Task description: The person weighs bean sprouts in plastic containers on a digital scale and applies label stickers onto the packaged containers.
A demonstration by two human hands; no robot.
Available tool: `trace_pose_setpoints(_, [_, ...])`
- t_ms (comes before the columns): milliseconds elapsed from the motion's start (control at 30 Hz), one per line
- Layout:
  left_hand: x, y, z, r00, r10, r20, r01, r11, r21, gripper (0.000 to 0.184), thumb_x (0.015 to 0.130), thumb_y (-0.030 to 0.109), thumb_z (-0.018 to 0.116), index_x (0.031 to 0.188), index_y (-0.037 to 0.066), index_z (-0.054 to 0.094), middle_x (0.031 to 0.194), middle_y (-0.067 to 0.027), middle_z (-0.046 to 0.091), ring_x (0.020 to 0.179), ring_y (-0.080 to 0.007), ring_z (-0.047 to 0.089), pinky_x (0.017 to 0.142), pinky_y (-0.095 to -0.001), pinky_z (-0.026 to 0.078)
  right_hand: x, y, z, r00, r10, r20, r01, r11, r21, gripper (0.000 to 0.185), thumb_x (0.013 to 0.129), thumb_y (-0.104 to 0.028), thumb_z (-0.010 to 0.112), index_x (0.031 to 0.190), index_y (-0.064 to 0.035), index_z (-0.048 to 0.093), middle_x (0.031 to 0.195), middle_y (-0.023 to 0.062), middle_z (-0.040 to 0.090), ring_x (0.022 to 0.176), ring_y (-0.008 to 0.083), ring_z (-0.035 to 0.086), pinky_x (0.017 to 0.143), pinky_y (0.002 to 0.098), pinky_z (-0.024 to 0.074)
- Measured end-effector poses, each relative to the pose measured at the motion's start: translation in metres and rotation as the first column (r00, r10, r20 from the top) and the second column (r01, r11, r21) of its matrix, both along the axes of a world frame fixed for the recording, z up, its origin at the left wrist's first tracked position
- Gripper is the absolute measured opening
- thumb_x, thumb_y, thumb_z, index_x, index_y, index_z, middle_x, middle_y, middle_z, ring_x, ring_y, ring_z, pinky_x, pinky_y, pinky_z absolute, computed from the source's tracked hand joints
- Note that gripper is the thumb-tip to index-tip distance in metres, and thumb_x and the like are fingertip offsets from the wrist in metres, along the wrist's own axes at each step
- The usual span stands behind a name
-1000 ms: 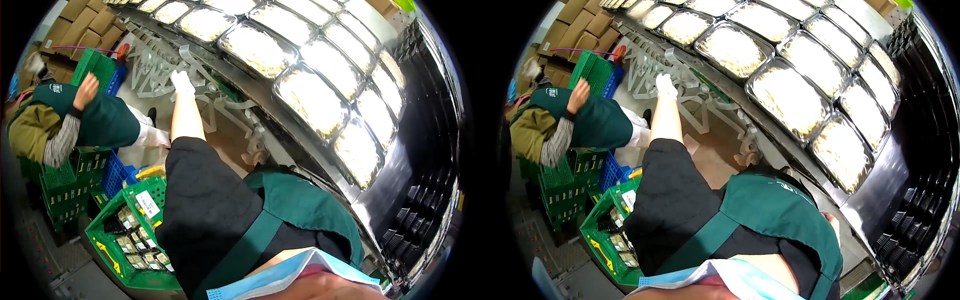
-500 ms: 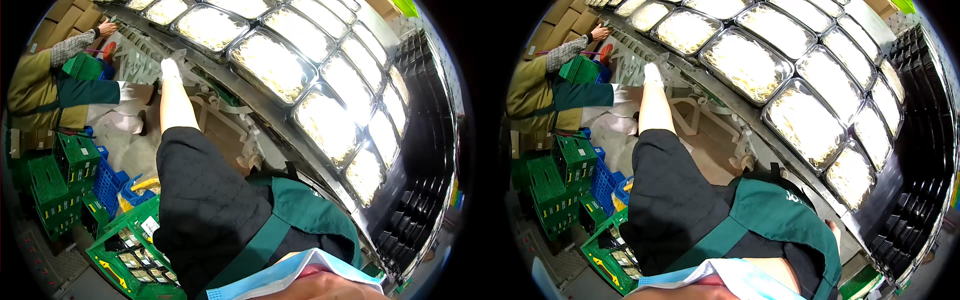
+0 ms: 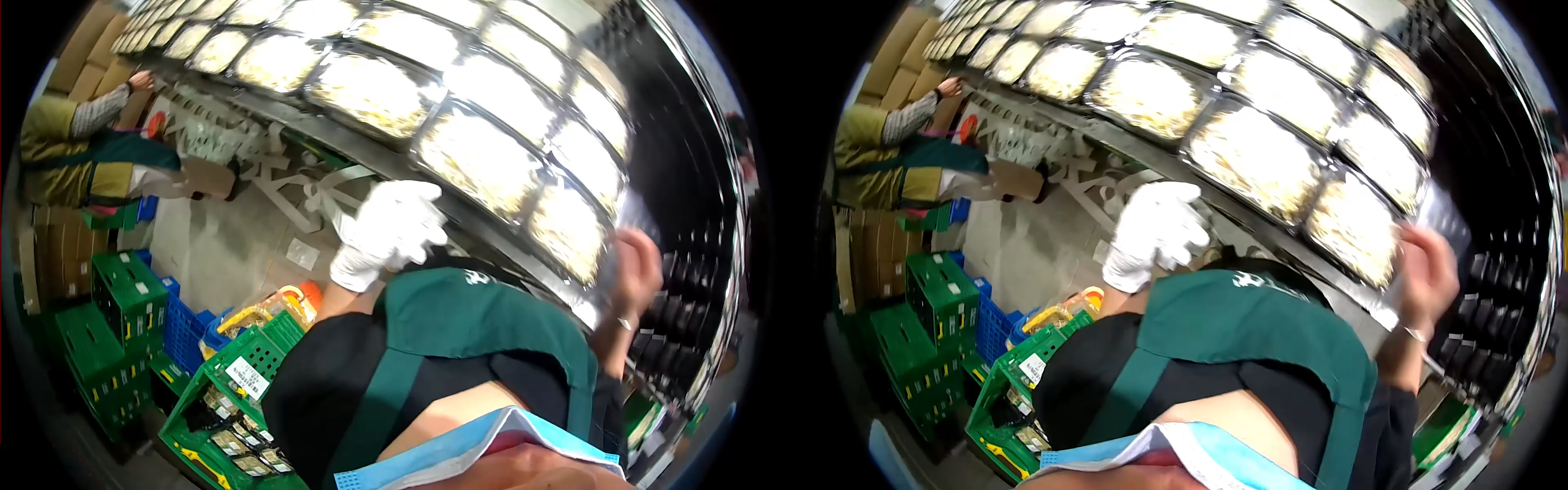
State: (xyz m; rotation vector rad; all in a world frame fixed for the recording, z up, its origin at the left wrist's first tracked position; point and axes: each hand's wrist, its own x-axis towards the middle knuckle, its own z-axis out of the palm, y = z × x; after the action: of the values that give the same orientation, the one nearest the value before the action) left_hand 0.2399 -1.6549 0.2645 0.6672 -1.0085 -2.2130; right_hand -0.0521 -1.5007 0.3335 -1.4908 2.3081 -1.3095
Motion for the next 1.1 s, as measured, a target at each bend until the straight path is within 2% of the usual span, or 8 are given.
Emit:
trace_pose_setpoints(67, [-0.034,0.029,-0.005,0.993,-0.096,0.069,0.099,0.995,-0.029,0.039,0.082,0.017,0.056,0.113,-0.004,0.046,0.089,-0.013,0.059,0.066,-0.0145,0.059,0.057,-0.0251,0.05,0.042,-0.043,0.006,0.821,0.553,0.144,-0.569,0.815,0.111,0.032,0.071,-0.017,0.07,0.097,-0.0032,0.058,0.085,0.0081,0.061,0.08,0.0185,0.059,0.073,0.0282,0.046])
trace_pose_setpoints(133, [-0.043,0.042,-0.001,0.972,-0.079,0.222,0.112,0.983,-0.143,0.034,0.085,0.014,0.051,0.115,-0.001,0.046,0.081,-0.0104,0.061,0.065,-0.0147,0.058,0.058,-0.0252,0.047,0.062,-0.058,-0.02,0.695,0.683,0.226,-0.717,0.684,0.137,0.036,0.074,-0.022,0.068,0.102,-0.0044,0.054,0.079,0.0068,0.06,0.073,0.0184,0.058,0.07,0.0281,0.0465])
trace_pose_setpoints(233, [-0.04,0.052,-0.011,0.919,0.245,0.308,0.137,0.535,-0.834,0.019,0.086,0.016,0.053,0.098,0.002,0.057,0.086,-0.0054,0.059,0.079,-0.0134,0.057,0.066,-0.0268,0.044,0.069,-0.061,-0.032,0.618,0.679,0.396,-0.767,0.631,0.116,0.028,0.075,-0.021,0.067,0.095,-0.004,0.057,0.076,0.0072,0.06,0.069,0.0168,0.057,0.066,0.0277,0.0465])
trace_pose_setpoints(400, [-0.059,0.085,-0.006,0.982,0.116,0.149,-0.112,0.993,-0.033,0.015,0.083,0.016,0.057,0.083,0.001,0.055,0.072,-0.0065,0.057,0.058,-0.0127,0.055,0.051,-0.0265,0.045,0.053,-0.047,-0.047,0.573,0.692,0.439,-0.735,0.671,-0.098,0.015,0.075,-0.017,0.066,0.077,-0.0033,0.062,0.069,0.0079,0.058,0.062,0.0156,0.056,0.058,0.0261,0.0458])
trace_pose_setpoints(533, [-0.082,0.09,0.013,0.963,-0.153,0.224,0.198,0.961,-0.193,0.025,0.079,0.015,0.062,0.097,-0.001,0.053,0.071,-0.0069,0.057,0.058,-0.0133,0.055,0.052,-0.0218,0.044,0.005,-0.029,-0.048,0.627,0.394,0.672,-0.482,0.874,-0.063,0.014,0.078,-0.016,0.062,0.078,-0.0025,0.062,0.065,0.001,0.058,0.061,0.0078,0.052,0.059,0.0224,0.0433])
trace_pose_setpoints(733, [-0.082,0.072,-0.011,0.959,-0.226,0.174,0.235,0.971,-0.035,0.027,0.084,0.018,0.054,0.105,0.001,0.051,0.084,-0.0088,0.06,0.071,-0.0106,0.056,0.063,-0.0222,0.045,-0.06,-0.031,-0.057,0.951,0.231,0.206,-0.3,0.849,0.434,0.033,0.079,-0.034,0.058,0.074,-0.0011,0.06,0.059,0.0104,0.056,0.058,0.0198,0.056,0.058,0.0309,0.0433])
trace_pose_setpoints(933, [-0.088,0.07,0.002,0.971,-0.105,0.215,0.108,0.994,-0.003,0.016,0.077,0.008,0.058,0.088,-0.003,0.054,0.087,-0.0168,0.063,0.061,-0.0141,0.057,0.052,-0.0237,0.047,-0.034,-0.04,-0.075,0.847,0.299,-0.44,-0.099,0.902,0.421,0.032,0.08,-0.035,0.055,0.075,-0.0037,0.055,0.069,0.0134,0.057,0.067,0.0294,0.057,0.065,0.0379,0.0461])
trace_pose_setpoints(1100, [-0.088,0.059,-0.011,0.979,-0.159,0.125,0.165,0.985,-0.04,0.03,0.077,0.006,0.058,0.105,-0.003,0.053,0.094,-0.0187,0.062,0.075,-0.0203,0.063,0.062,-0.0289,0.052,-0.059,-0.032,-0.067,0.92,0.173,-0.351,-0.007,0.904,0.427,0.03,0.079,-0.03,0.057,0.093,-0.0041,0.054,0.086,0.0123,0.056,0.079,0.0264,0.056,0.068,0.0354,0.0463])
